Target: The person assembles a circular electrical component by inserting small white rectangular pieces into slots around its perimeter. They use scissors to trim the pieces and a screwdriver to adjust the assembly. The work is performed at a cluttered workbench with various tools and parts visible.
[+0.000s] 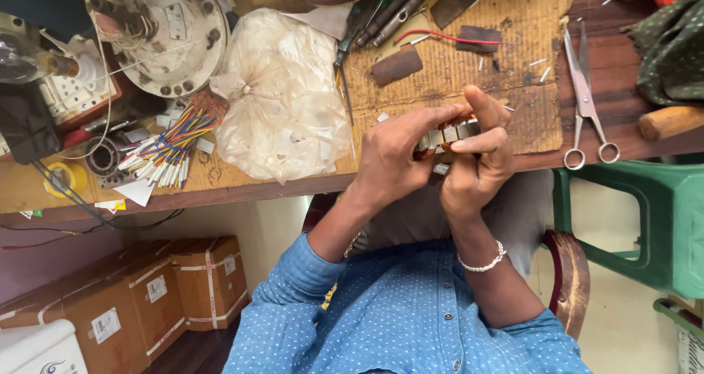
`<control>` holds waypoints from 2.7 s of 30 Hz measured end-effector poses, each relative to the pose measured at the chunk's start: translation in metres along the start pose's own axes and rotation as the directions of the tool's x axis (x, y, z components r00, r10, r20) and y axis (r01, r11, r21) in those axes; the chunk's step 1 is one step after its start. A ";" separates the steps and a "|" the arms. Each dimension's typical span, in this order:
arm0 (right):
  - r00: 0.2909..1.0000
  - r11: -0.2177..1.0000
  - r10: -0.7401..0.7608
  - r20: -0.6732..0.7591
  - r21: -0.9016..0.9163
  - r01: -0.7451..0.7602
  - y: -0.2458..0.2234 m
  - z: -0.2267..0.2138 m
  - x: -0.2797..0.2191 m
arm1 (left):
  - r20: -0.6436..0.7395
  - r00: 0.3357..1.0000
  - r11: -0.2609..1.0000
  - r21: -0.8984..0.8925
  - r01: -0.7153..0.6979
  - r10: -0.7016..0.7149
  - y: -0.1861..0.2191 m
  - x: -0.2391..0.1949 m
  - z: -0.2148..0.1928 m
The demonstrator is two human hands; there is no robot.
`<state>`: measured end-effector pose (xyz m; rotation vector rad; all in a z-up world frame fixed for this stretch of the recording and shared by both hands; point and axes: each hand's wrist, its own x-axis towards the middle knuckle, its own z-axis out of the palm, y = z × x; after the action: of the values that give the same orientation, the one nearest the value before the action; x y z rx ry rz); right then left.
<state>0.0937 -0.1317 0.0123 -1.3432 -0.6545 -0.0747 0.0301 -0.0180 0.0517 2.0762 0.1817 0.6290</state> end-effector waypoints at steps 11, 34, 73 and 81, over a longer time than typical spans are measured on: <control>0.993 0.979 -0.120 0.018 -0.164 0.122 0.000 0.011 -0.001 | -0.043 0.996 0.997 0.007 0.083 -0.083 -0.015 -0.013 0.009; 0.997 0.961 0.053 -0.048 -0.269 -0.064 0.001 -0.160 -0.025 | 0.025 0.998 0.997 0.049 -0.066 0.064 -0.006 -0.015 -0.004; 0.506 0.423 0.058 0.861 -0.481 0.768 0.055 0.031 0.181 | 0.057 0.993 0.994 0.023 -0.108 0.106 -0.009 -0.015 -0.008; 0.333 0.140 0.122 0.935 -0.348 0.927 0.013 0.048 0.195 | 0.020 0.996 0.993 -0.088 -0.081 0.083 -0.012 -0.010 -0.006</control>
<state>0.2404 -0.0236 0.0981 -2.2473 -2.3094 -0.4913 0.0194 -0.0107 0.0411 2.0138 0.0547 0.6505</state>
